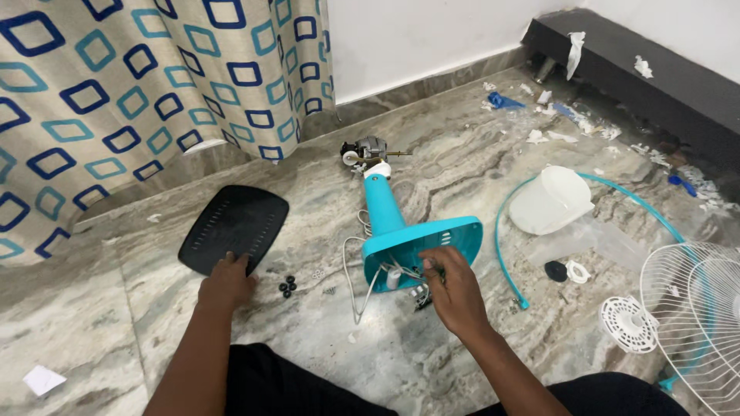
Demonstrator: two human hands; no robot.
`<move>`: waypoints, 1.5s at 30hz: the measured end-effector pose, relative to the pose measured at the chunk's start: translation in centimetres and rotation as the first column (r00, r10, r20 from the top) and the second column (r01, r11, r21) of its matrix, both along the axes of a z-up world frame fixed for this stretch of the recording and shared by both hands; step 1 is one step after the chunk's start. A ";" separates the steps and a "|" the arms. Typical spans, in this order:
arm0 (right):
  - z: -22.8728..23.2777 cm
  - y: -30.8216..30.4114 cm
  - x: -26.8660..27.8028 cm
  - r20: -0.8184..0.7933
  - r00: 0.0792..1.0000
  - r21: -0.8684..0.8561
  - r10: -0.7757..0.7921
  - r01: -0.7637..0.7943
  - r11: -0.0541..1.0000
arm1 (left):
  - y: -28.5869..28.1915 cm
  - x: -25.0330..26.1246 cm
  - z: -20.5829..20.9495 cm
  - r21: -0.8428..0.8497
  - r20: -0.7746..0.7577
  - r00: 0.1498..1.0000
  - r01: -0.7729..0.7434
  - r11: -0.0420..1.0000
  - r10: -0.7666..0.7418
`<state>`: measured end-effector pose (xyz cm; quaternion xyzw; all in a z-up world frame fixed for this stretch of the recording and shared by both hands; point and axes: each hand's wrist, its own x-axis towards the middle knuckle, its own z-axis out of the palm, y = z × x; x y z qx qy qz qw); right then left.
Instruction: The person sits on the floor and disassembles a teal pedestal fan base using a screwdriver. They remove the back cover, unscrew and detach the internal switch, and handle various small parts and wires. The fan remains partially disassembled at the end.
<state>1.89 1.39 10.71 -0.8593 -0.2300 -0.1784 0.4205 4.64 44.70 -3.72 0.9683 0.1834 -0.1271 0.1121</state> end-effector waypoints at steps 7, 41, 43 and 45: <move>0.1 -0.9 1.1 -0.156 0.976 -0.010 -0.150 0.150 0.989 | -0.1 1.1 -0.4 0.066 -0.045 0.999 0.011 0.998 -0.008; 2.9 -13.2 3.8 -0.622 0.781 0.203 -0.058 0.233 0.951 | -28.1 -2.2 18.6 -0.065 0.751 0.601 0.480 0.875 -0.274; 3.0 -15.3 3.8 -0.612 0.783 0.171 -0.106 0.262 0.950 | -29.1 -1.5 18.7 -0.029 0.713 0.629 0.469 0.883 -0.311; 2.8 -17.4 3.5 -0.575 0.803 0.168 -0.157 0.304 0.938 | -30.3 -1.0 19.0 0.006 0.671 0.659 0.453 0.891 -0.340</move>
